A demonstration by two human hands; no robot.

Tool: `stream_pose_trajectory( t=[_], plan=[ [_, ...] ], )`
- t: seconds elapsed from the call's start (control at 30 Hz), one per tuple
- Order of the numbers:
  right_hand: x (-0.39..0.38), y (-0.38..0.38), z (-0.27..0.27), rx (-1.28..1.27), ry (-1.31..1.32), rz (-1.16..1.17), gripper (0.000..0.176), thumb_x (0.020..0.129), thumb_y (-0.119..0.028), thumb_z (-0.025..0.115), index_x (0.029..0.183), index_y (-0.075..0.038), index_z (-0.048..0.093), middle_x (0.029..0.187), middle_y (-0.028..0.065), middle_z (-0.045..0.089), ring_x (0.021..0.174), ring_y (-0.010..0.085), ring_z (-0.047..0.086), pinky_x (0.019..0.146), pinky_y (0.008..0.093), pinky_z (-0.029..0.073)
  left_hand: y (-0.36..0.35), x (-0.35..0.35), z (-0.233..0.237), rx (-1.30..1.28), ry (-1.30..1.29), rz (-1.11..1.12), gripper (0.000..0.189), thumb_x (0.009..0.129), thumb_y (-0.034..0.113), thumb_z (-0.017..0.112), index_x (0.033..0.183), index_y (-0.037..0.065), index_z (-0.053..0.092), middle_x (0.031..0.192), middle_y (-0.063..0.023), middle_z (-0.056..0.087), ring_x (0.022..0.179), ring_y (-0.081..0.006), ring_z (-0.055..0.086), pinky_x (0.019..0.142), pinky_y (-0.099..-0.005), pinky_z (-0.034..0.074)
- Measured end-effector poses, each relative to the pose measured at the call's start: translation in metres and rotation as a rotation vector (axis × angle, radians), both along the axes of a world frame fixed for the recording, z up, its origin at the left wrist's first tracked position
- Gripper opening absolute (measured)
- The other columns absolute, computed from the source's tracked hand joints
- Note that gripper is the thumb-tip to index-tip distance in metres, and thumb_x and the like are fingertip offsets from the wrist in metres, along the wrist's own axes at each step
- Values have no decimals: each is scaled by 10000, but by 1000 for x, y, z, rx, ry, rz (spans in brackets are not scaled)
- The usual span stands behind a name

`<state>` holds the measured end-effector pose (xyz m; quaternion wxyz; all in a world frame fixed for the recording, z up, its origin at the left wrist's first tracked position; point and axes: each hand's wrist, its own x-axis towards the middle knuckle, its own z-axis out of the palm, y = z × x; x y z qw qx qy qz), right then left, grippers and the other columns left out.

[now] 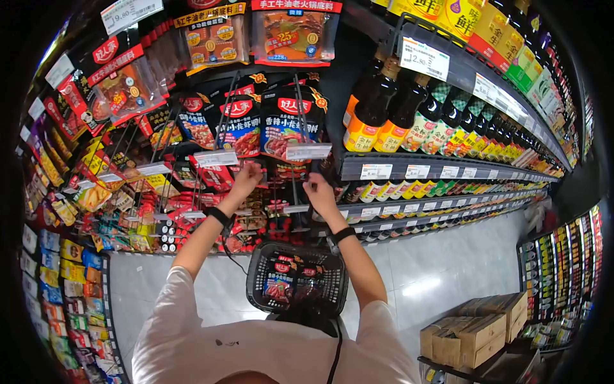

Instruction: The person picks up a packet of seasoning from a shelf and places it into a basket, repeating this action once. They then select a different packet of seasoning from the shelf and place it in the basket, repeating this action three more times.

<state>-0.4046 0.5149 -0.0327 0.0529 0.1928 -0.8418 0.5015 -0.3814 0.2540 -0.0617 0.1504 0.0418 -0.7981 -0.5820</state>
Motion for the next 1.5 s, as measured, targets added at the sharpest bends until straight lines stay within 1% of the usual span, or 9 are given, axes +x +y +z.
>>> stream_pose_trajectory(
  t=[0.1, 0.2, 0.43, 0.5, 0.67, 0.77, 0.87, 1.1, 1.5],
  plan=[
    [-35, -15, 8, 28, 70, -144, 426, 777, -247, 649, 1097, 2, 517, 1014, 188, 601, 885, 371, 587, 766, 417, 459, -12, -39, -8, -27, -17, 95, 362, 804, 79, 586, 1134, 7, 455, 999, -91, 575, 874, -143, 564, 727, -291, 469],
    [-60, -25, 4, 41, 172, -80, 317, 802, -239, 623, 1024, -18, 579, 947, 164, 622, 852, 301, 600, 788, 368, 452, -30, -74, -36, -402, 109, 193, 432, 789, 49, 592, 1179, 23, 409, 1073, -113, 540, 905, -177, 567, 739, -305, 476],
    [-130, -39, -53, -110, 342, -115, 377, 772, -146, 660, 1099, -21, 520, 1056, 110, 574, 886, 234, 575, 778, 347, 466, -24, -93, -14, 186, 75, -24, 458, 767, 75, 664, 1150, 40, 415, 1081, -108, 533, 964, -163, 532, 805, -283, 446],
    [-140, -37, -65, -261, 103, -66, 426, 762, -117, 670, 1130, -22, 478, 1089, 85, 542, 912, 188, 547, 785, 324, 462, -27, -99, -16, 22, 68, 48, 433, 759, 117, 690, 1097, 35, 431, 1037, -102, 540, 925, -151, 531, 780, -277, 446],
    [-121, -26, -53, -324, -136, 111, 631, 755, -138, 677, 1266, 29, 347, 1069, 121, 566, 987, 208, 544, 853, 302, 429, -17, -85, 4, -64, -67, 81, 421, 736, 230, 723, 991, 20, 462, 900, -90, 566, 807, -162, 550, 728, -283, 452],
    [-89, -24, -18, -451, -347, 140, 517, 729, -133, 712, 1166, 19, 483, 991, 52, 600, 915, 138, 557, 811, 266, 442, 2, -55, 33, -143, -68, 82, 470, 707, 276, 750, 999, -3, 507, 883, -92, 610, 792, -164, 578, 730, -290, 459],
    [-53, -19, 21, -450, -526, 133, 387, 733, -123, 714, 1070, -2, 568, 969, 26, 609, 884, 110, 563, 785, 251, 449, 18, -37, 49, 297, -51, -178, 444, 721, 219, 745, 1040, -5, 534, 948, -57, 615, 827, -133, 576, 736, -270, 457],
    [-13, -8, 27, -697, -585, 275, 451, 783, -72, 666, 1187, -9, 474, 1065, 44, 588, 941, 107, 561, 811, 235, 448, 39, 5, 61, 364, -177, -331, 400, 772, 122, 697, 1122, 26, 529, 1054, -42, 597, 931, -108, 556, 809, -264, 448],
    [38, 15, 57, -536, -464, 242, 507, 781, -92, 671, 1230, 2, 453, 1121, 61, 565, 998, 108, 529, 863, 251, 418, 63, 55, 89, 303, -156, -326, 388, 790, 102, 675, 1133, 14, 516, 1066, -42, 598, 948, -111, 558, 831, -270, 444]
  ],
)
